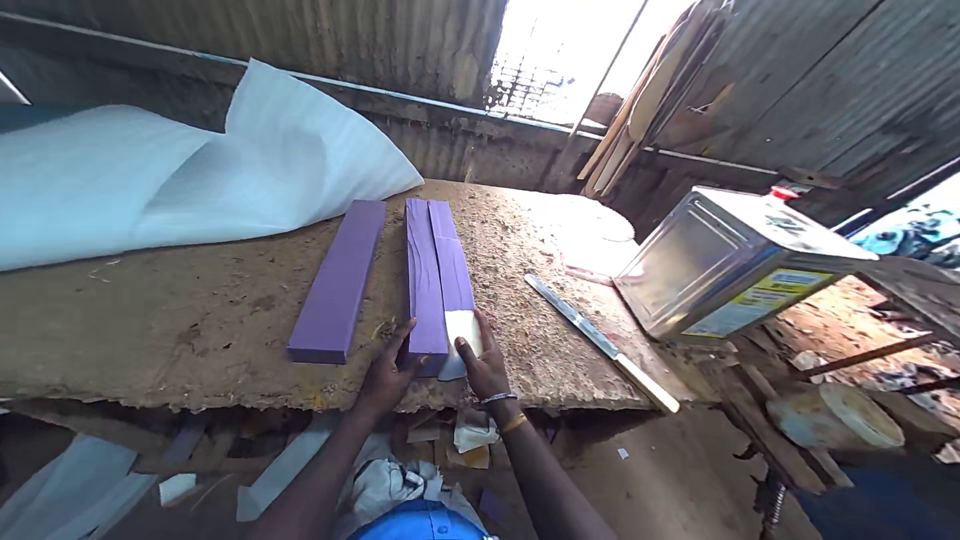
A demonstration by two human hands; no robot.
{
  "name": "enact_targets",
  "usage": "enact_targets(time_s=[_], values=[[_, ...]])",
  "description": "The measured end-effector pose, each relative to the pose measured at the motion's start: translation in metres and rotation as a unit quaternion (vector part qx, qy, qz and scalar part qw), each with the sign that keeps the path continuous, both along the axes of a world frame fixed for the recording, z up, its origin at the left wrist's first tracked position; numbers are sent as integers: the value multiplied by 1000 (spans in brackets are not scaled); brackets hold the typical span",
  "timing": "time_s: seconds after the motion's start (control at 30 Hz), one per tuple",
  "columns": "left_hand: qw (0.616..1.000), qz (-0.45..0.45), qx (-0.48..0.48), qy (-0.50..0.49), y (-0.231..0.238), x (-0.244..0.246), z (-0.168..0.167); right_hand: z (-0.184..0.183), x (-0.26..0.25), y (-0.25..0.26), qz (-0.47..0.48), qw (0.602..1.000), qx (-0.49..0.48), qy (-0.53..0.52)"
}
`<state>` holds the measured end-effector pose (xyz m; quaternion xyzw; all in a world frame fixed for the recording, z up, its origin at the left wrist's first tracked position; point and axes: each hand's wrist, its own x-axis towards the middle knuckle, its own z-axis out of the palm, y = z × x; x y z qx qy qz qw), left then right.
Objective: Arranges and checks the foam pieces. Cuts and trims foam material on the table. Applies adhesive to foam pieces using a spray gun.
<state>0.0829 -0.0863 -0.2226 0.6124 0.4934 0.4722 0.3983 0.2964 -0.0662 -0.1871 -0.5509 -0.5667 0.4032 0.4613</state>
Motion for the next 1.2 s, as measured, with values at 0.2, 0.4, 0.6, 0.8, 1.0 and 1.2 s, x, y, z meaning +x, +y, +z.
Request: enact_targets(time_s=[0.2,0.4,0.6,0.8,1.0,1.2], values=[[997,-41,31,-61,-15,12,-2,-11,11,-21,7,993,110,-39],[994,-61,29,-82,-13,27,19,10,22,-27,-33,988,139,-53],[987,-139,-63,-44,19,24,9,-8,35,0,-30,997,37,-65],[922,-63,-25,380,4,-19,64,-15,43,3,-13,997,23,-74],[833,50,-101,542,8,-133,51,-17,45,1,-11,998,24,-66],[961,124,21,246,4,-120,47,-21,49,2,-2,997,20,-79]])
